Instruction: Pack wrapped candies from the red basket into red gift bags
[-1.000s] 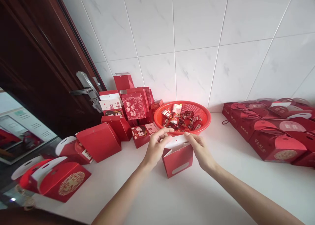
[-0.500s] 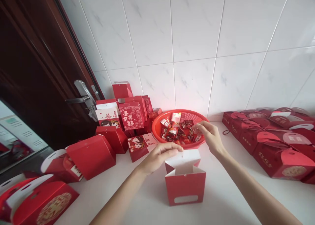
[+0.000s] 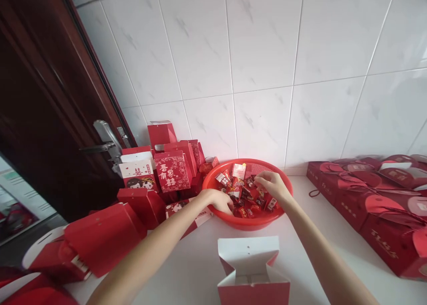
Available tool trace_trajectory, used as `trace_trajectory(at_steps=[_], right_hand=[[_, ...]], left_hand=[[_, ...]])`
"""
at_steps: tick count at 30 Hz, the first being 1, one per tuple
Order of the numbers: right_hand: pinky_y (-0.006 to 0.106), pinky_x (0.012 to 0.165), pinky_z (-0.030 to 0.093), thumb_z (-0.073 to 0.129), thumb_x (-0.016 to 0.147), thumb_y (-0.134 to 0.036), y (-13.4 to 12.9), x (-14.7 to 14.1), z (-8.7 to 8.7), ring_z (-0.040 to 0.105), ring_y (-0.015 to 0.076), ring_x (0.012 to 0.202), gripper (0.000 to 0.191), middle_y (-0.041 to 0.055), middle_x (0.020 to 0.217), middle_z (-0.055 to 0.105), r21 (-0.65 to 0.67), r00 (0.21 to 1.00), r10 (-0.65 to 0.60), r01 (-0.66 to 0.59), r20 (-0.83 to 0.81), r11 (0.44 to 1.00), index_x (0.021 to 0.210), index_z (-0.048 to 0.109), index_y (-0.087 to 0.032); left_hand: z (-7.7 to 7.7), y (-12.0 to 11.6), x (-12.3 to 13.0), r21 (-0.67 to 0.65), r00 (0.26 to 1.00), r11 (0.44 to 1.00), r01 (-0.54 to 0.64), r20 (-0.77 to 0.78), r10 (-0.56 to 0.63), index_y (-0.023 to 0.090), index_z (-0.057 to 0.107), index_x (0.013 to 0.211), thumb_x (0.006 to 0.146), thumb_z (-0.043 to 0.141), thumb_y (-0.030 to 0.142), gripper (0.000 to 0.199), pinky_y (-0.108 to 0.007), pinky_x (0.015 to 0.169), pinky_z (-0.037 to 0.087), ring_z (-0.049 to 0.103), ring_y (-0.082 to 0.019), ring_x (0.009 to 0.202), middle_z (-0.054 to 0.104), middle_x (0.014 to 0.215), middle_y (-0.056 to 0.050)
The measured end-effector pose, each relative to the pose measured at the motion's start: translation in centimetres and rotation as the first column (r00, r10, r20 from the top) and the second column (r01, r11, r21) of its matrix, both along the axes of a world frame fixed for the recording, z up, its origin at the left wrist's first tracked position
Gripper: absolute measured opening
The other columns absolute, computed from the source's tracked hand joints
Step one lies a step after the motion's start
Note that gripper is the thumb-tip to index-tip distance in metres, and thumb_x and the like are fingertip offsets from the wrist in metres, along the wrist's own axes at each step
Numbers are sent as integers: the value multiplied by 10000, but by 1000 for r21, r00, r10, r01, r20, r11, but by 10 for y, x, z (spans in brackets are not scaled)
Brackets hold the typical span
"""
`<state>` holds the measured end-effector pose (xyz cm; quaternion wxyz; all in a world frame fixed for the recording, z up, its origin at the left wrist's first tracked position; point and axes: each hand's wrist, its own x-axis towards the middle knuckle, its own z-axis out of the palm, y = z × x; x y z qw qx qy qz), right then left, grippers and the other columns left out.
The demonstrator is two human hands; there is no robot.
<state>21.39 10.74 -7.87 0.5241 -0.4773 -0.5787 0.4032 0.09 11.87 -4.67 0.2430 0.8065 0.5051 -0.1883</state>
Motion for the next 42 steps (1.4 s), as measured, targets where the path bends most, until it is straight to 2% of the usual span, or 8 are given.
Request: trace_trajectory(at_steps=[3,5,8,11,16,25,33,42], right_hand=[[264,529,499,639,737,-293,-1,1,-2,659,174,568,128,48,696,720,-45,1000,28,-27,3,999,679,654,-180],[265,547,514,638,746,-281,-2,2,-2,669,176,582,113,41,691,716,-65,999,38,-38,-2,997,705,666,-180],[262,566,524,657,736,-259,-3,2,-1,666,168,583,95,36,699,714,-80,999,47,-47,-9,996,686,664,-179],[259,571,527,670,730,-254,-4,3,0,663,163,586,89,30,694,709,-78,999,32,-34,-26,996,679,663,-181],[280,572,538,673,726,-268,-3,4,-2,669,179,582,99,31,668,696,-68,998,-10,6,-63,998,678,653,-184],[302,682,569,716,760,-303,-3,5,-3,719,210,788,160,78,847,756,-73,997,23,-28,-73,997,855,707,-176],[284,589,523,731,644,-184,0,3,-5,656,180,608,126,20,629,692,-60,998,62,-63,-26,996,763,690,-172],[265,592,488,601,644,-209,-4,4,-1,623,174,663,132,25,703,713,-16,997,62,-61,55,998,643,731,-188]], left_hand=[[-18,10,20,26,997,999,-39,-61,41,255,516,1491,530,891,364,1038,-578,1083,430,458,-486,1392,438,1585,-188],[-29,15,32,76,995,996,-50,-78,56,260,451,1531,507,902,381,1125,-662,1082,384,352,-539,1440,253,1665,-219],[-39,25,42,113,999,993,-30,-27,33,238,665,1293,480,909,444,874,-640,990,465,516,-523,1300,474,1540,-225],[-44,32,43,91,995,996,1,99,-10,215,754,882,475,910,392,471,-470,880,546,681,-384,1008,751,1057,-116],[-38,33,35,108,904,993,-41,426,-10,200,701,709,572,767,100,182,-299,670,526,661,-217,692,673,687,1],[-28,36,25,60,542,968,-244,836,84,161,720,1146,772,599,129,394,-298,711,570,675,-165,735,721,852,-36],[-37,44,23,32,416,972,-233,907,69,210,688,1292,638,677,64,670,-381,923,556,606,-295,1230,594,1438,-123],[-44,49,19,41,328,960,-277,943,54,224,630,1369,687,728,82,704,-438,1177,377,436,-301,1443,488,1562,-104]])
